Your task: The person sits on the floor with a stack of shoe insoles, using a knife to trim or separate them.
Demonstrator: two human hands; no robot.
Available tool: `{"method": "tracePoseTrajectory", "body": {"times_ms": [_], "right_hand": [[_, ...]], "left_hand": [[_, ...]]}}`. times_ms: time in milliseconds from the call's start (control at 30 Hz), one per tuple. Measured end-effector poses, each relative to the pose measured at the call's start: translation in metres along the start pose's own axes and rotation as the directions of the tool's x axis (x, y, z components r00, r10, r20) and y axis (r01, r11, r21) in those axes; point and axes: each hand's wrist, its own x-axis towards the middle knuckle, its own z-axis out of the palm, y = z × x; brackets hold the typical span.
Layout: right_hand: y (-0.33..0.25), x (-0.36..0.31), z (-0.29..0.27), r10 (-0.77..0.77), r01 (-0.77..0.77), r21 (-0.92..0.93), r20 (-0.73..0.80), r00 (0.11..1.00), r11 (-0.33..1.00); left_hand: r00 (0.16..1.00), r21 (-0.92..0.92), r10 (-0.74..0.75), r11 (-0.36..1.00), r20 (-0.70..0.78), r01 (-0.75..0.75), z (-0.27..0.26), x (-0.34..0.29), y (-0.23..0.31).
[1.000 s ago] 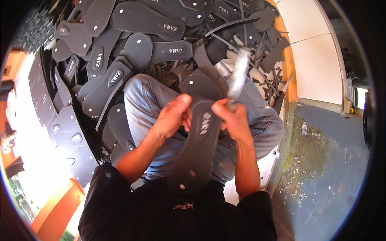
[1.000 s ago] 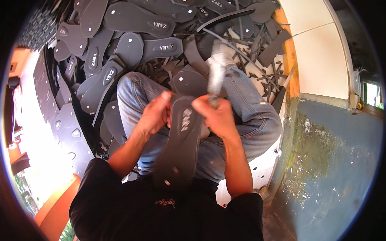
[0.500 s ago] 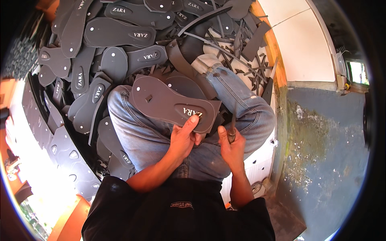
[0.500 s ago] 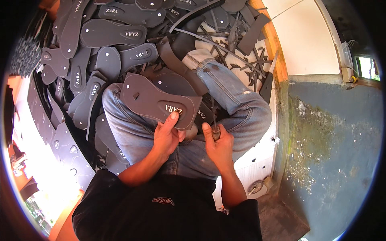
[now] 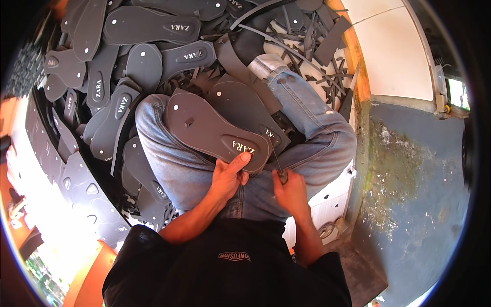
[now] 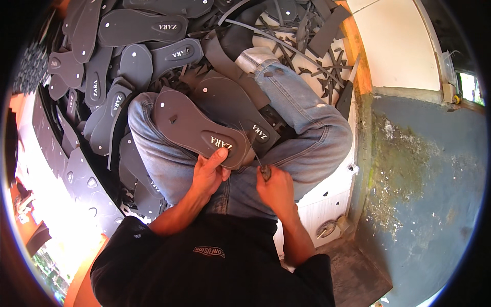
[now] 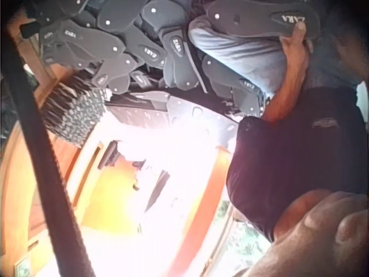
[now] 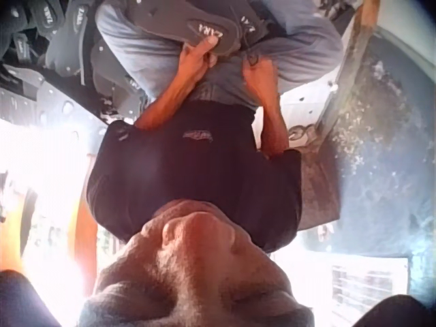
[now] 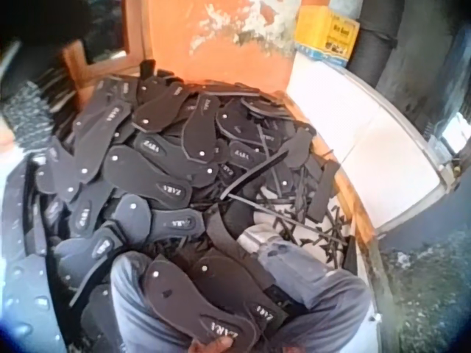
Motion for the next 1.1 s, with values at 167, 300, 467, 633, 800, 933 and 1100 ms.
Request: {"method": "tracePoseTrajectory", "body": {"times_ms": [167, 300, 467, 633, 800, 933, 1100], "right_hand": [[-0.011, 0.041, 0.013, -0.147, 0.137, 0.165, 0.048, 0.988, 0.977], [-0.027, 0.047, 0.001, 0.002, -0.321, 0.633, 0.450, 0.893, 0.705], [-0.029, 0.015, 0.015, -0.119, -0.212, 0.588, 0.473, 0.873, 0.780], [-0.024, -0.020, 0.011, -0.233, -0.099, 0.567, 0.483, 0.844, 0.818], [-0.028, -0.005, 0.016, -0.163, 0.116, 0.218, 0.212, 0.964, 0.969], [-0.013, 0.007, 0.025, -0.152, 0.141, 0.095, 0.122, 0.981, 0.985], [-0.014, 0.006, 0.023, -0.146, 0.134, 0.094, 0.138, 0.980, 0.987]], "left_hand": [[0.992, 0.091, -0.117, 0.989, -0.049, 0.121, -0.022, -0.027, -0.001], [0.980, 0.155, -0.198, 0.969, 0.019, 0.193, -0.039, -0.037, 0.003], [0.991, 0.300, -0.039, 0.951, -0.128, 0.077, -0.064, -0.031, 0.037], [0.980, 0.168, 0.019, 0.986, -0.198, 0.015, -0.077, 0.021, 0.111], [0.987, 0.327, -0.134, 0.932, -0.089, 0.156, -0.057, 0.021, 0.120], [0.975, 0.398, -0.218, 0.891, -0.050, 0.220, -0.045, 0.015, 0.111], [0.972, 0.456, -0.229, 0.860, -0.060, 0.231, -0.041, 0.013, 0.111]]}}
